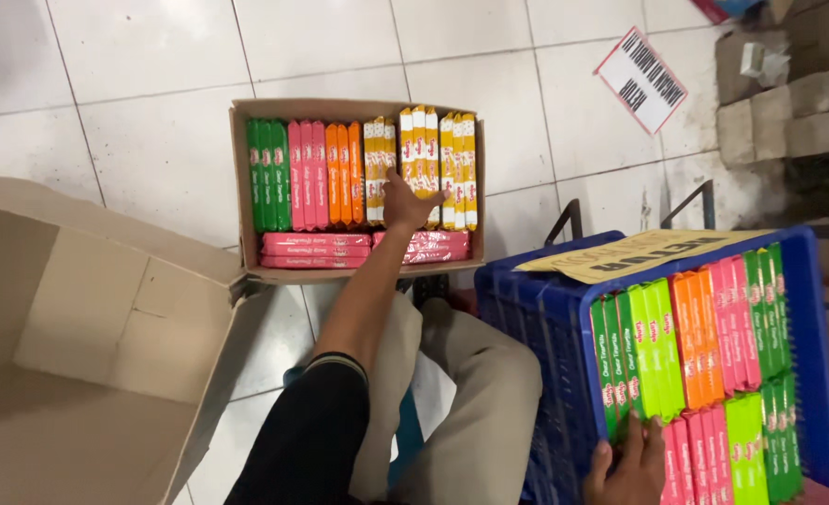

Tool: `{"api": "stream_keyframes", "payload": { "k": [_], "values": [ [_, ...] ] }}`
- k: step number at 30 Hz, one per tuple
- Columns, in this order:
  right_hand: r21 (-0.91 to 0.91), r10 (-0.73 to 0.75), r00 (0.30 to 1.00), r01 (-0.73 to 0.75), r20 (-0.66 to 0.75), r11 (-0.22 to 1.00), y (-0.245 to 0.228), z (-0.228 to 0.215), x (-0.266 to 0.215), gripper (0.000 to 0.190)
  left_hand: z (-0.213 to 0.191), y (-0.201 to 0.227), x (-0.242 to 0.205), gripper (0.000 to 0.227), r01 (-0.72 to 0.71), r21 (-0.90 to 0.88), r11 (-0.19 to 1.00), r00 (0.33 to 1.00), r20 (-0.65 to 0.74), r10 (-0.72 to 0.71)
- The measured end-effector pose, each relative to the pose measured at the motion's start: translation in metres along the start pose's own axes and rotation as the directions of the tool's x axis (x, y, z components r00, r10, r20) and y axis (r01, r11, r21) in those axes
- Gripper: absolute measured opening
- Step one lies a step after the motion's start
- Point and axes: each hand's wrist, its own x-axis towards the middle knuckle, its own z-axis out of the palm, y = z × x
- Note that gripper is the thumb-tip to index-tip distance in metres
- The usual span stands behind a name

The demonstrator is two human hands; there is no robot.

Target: The person transfers packs of Tango snacks from a cardboard box into a blue plastic crate. They pick up stacks of snacks by color and place them into the crate, arranging them neatly in rows.

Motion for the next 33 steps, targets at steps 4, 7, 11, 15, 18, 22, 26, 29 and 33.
{"api": "stream_keyframes", "payload": {
  "k": [4, 7, 11, 15, 18, 22, 26, 29, 33],
  "values": [
    [0.018, -0.078, 0.997, 0.078, 0.007, 0.997, 0.004, -0.002, 0.004, 0.064, -0.012, 0.0, -0.005, 0.122, 0.065, -0.09, 0.994, 0.995, 0.088, -0.057],
    [0.04, -0.113, 0.993, 0.112, 0.022, 0.993, 0.0, -0.009, 0.003, 0.062, -0.021, -0.007, -0.008, 0.108, 0.083, -0.105, 0.991, 0.993, 0.088, -0.074],
    [0.082, -0.103, 0.994, 0.1, 0.026, 0.992, -0.001, -0.011, 0.006, 0.06, -0.067, 0.013, -0.049, 0.047, 0.152, -0.296, 0.943, 0.986, 0.114, -0.123],
    [0.123, -0.039, 0.999, 0.034, 0.035, 0.992, -0.006, -0.012, 0.003, 0.06, -0.106, 0.012, -0.085, 0.053, 0.116, -0.348, 0.93, 0.986, 0.151, -0.067],
    [0.683, 0.485, 0.875, -0.358, 0.007, 0.636, -0.023, -0.005, 0.01, 0.036, -0.135, 0.02, -0.124, 0.104, 0.006, -0.179, 0.984, 0.959, 0.279, 0.045],
    [0.965, 0.59, 0.803, -0.077, -0.088, 0.25, -0.05, 0.037, 0.044, 0.023, -0.129, 0.015, -0.168, 0.061, -0.288, -0.386, 0.876, 0.819, 0.375, 0.434],
    [0.992, 0.398, 0.917, -0.048, -0.004, 0.12, -0.094, 0.034, 0.071, 0.054, -0.106, 0.024, -0.241, 0.059, -0.374, -0.493, 0.786, 0.653, 0.462, 0.6],
    [0.987, 0.485, 0.871, -0.135, 0.074, 0.092, -0.111, 0.002, 0.067, 0.074, -0.096, 0.059, -0.331, 0.06, -0.611, -0.3, 0.733, 0.622, 0.391, 0.679],
    [0.991, 0.59, 0.805, -0.122, 0.062, 0.062, -0.102, -0.043, 0.033, 0.088, -0.016, 0.034, -0.38, 0.085, -0.935, 0.247, 0.254, 0.287, 0.104, 0.952]
  ]
}}
